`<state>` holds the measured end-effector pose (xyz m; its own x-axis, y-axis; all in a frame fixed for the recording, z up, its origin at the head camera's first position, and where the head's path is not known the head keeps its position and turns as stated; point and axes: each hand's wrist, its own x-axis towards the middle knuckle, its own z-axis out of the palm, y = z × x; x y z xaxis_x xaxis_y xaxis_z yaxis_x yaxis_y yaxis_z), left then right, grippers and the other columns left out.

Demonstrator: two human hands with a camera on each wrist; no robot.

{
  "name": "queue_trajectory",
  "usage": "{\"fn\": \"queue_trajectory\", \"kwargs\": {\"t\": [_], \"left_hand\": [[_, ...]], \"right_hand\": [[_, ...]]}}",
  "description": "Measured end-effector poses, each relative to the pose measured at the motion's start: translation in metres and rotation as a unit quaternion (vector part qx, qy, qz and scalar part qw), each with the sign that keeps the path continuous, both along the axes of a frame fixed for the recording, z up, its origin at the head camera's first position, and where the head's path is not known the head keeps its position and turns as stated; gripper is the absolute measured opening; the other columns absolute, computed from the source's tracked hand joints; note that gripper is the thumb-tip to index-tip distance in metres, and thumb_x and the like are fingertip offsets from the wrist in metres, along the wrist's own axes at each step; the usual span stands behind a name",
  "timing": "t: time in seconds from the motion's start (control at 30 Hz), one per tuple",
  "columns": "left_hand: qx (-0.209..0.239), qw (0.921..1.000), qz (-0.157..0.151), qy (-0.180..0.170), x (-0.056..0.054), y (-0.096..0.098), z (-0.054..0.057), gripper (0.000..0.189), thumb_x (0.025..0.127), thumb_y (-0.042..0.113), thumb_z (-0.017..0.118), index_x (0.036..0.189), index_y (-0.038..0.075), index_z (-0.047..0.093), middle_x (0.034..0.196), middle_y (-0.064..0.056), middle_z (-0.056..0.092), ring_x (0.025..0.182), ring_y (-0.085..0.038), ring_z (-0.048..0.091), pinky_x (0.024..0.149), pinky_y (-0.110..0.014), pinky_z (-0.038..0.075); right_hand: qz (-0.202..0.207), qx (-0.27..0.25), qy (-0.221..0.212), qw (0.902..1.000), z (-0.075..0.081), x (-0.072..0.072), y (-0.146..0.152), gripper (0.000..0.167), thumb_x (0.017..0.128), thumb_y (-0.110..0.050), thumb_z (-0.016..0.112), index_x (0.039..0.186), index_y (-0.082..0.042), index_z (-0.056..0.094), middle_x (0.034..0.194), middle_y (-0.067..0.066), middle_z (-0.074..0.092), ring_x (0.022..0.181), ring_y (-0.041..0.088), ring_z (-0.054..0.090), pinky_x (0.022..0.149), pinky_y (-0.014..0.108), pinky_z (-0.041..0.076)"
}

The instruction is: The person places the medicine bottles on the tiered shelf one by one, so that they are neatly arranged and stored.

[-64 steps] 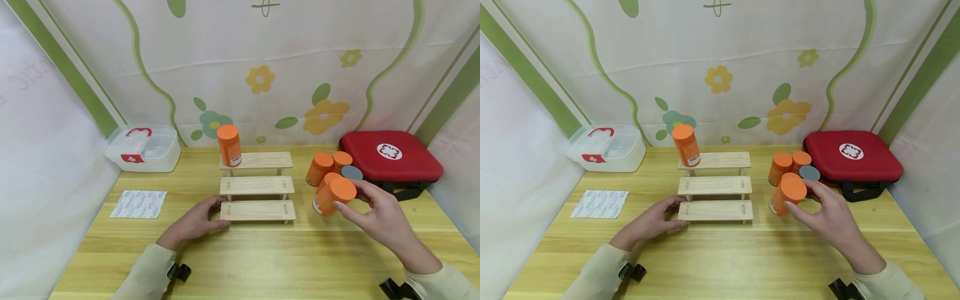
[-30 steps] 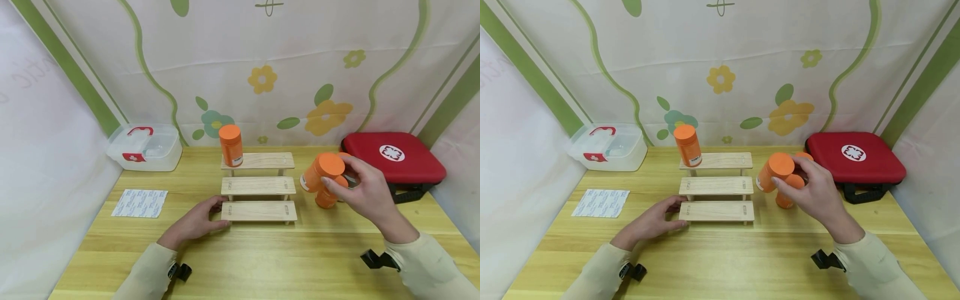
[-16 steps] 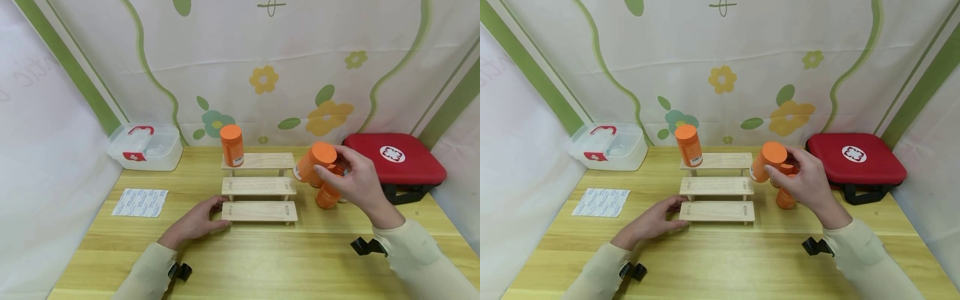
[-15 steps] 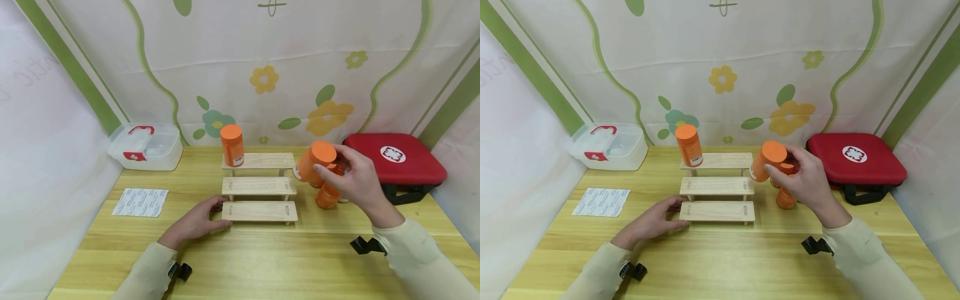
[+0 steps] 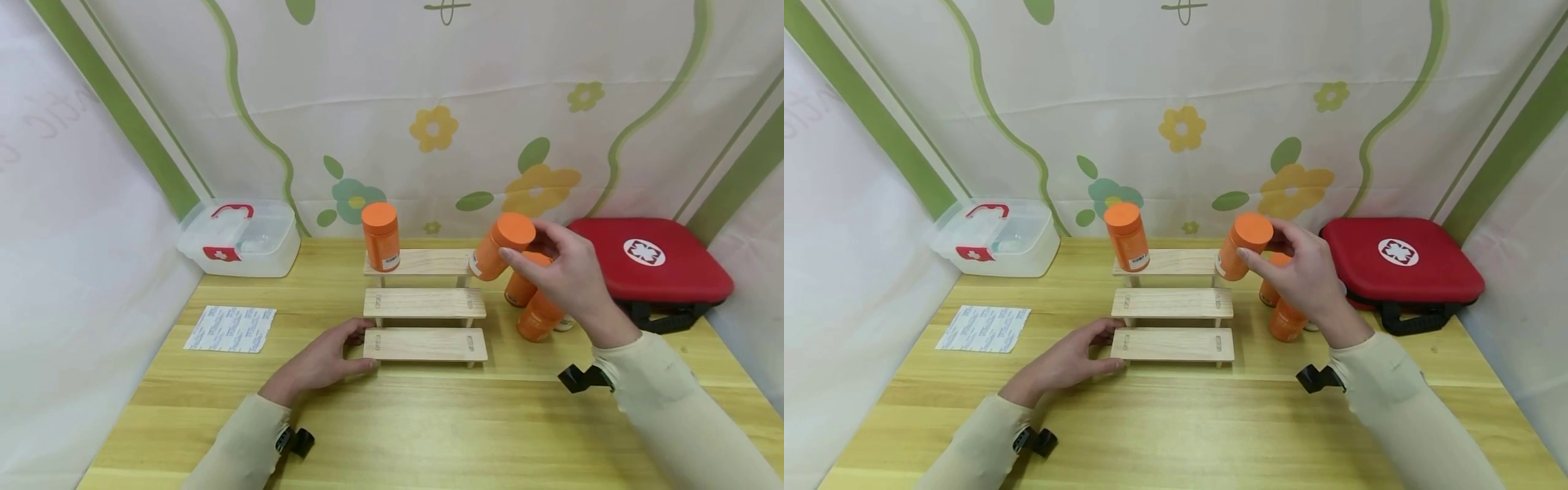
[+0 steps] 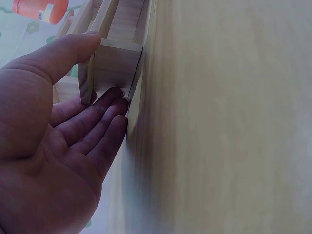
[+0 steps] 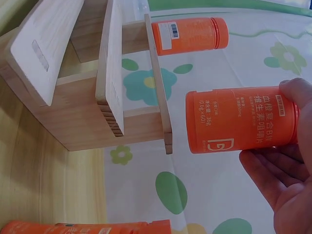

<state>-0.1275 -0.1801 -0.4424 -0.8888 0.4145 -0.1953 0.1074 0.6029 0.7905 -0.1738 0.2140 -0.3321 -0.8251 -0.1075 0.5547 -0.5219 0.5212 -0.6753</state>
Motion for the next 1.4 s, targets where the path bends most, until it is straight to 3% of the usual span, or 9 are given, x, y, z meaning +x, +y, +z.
{"fn": "queue_trajectory", "kwargs": {"t": [0.1, 0.3, 0.43, 0.67, 1.23, 1.4], "left_hand": [[0.0, 1.0, 0.0, 0.0, 0.0, 0.0, 0.001, 0.066, 0.095, 0.038, 0.085, 0.151, 0.015, 0.056, 0.142, -0.004, 0.066, 0.133, -0.024, 0.062, 0.118, -0.051, 0.05], [-0.001, 1.0, 0.002, -0.002, 0.0, 0.001, 0.001, 0.065, 0.095, 0.037, 0.085, 0.15, 0.015, 0.057, 0.141, -0.003, 0.067, 0.132, -0.024, 0.062, 0.118, -0.051, 0.05], [-0.003, 1.0, 0.002, -0.001, 0.0, 0.001, 0.001, 0.065, 0.095, 0.037, 0.085, 0.15, 0.015, 0.057, 0.141, -0.003, 0.067, 0.132, -0.024, 0.062, 0.118, -0.052, 0.05], [0.001, 1.0, 0.002, -0.002, 0.0, 0.001, 0.001, 0.065, 0.095, 0.036, 0.085, 0.15, 0.015, 0.057, 0.141, -0.003, 0.066, 0.133, -0.024, 0.062, 0.119, -0.052, 0.05], [0.005, 1.0, -0.005, -0.001, 0.0, 0.0, 0.0, 0.064, 0.096, 0.037, 0.085, 0.149, 0.015, 0.057, 0.14, -0.003, 0.067, 0.131, -0.023, 0.062, 0.117, -0.051, 0.051], [0.005, 1.0, -0.004, 0.0, 0.0, 0.001, 0.001, 0.064, 0.096, 0.037, 0.085, 0.149, 0.014, 0.057, 0.138, -0.003, 0.067, 0.13, -0.023, 0.062, 0.117, -0.051, 0.051]], "right_hand": [[0.006, -0.006, -0.001, 1.0, 0.001, -0.004, -0.003, 0.048, 0.087, -0.003, 0.088, 0.131, 0.003, 0.071, 0.109, -0.024, 0.069, 0.098, -0.01, 0.068, 0.089, 0.004, 0.054], [0.01, -0.008, -0.02, 0.9997, 0.004, -0.012, -0.009, 0.047, 0.09, -0.007, 0.087, 0.133, 0.003, 0.07, 0.117, 0.012, 0.076, 0.101, -0.01, 0.067, 0.092, 0.004, 0.053], [0.018, -0.016, -0.03, 0.9993, 0.004, -0.018, -0.014, 0.047, 0.09, -0.005, 0.087, 0.133, 0.005, 0.07, 0.12, 0.021, 0.076, 0.1, -0.01, 0.066, 0.091, 0.004, 0.053], [0.034, -0.027, -0.037, 0.9984, 0.004, -0.026, -0.02, 0.048, 0.089, -0.002, 0.087, 0.133, 0.006, 0.069, 0.118, 0.021, 0.075, 0.096, -0.011, 0.067, 0.089, 0.004, 0.053], [0.04, 0.013, -0.063, 0.9971, 0.002, -0.035, -0.03, 0.046, 0.093, -0.013, 0.087, 0.133, 0.003, 0.069, 0.119, 0.021, 0.076, 0.095, -0.013, 0.064, 0.091, 0.004, 0.053], [0.047, 0.027, -0.083, 0.9951, 0.007, -0.036, -0.034, 0.044, 0.096, -0.017, 0.085, 0.133, 0.001, 0.07, 0.118, 0.017, 0.076, 0.098, -0.003, 0.066, 0.09, 0.006, 0.053]]}}
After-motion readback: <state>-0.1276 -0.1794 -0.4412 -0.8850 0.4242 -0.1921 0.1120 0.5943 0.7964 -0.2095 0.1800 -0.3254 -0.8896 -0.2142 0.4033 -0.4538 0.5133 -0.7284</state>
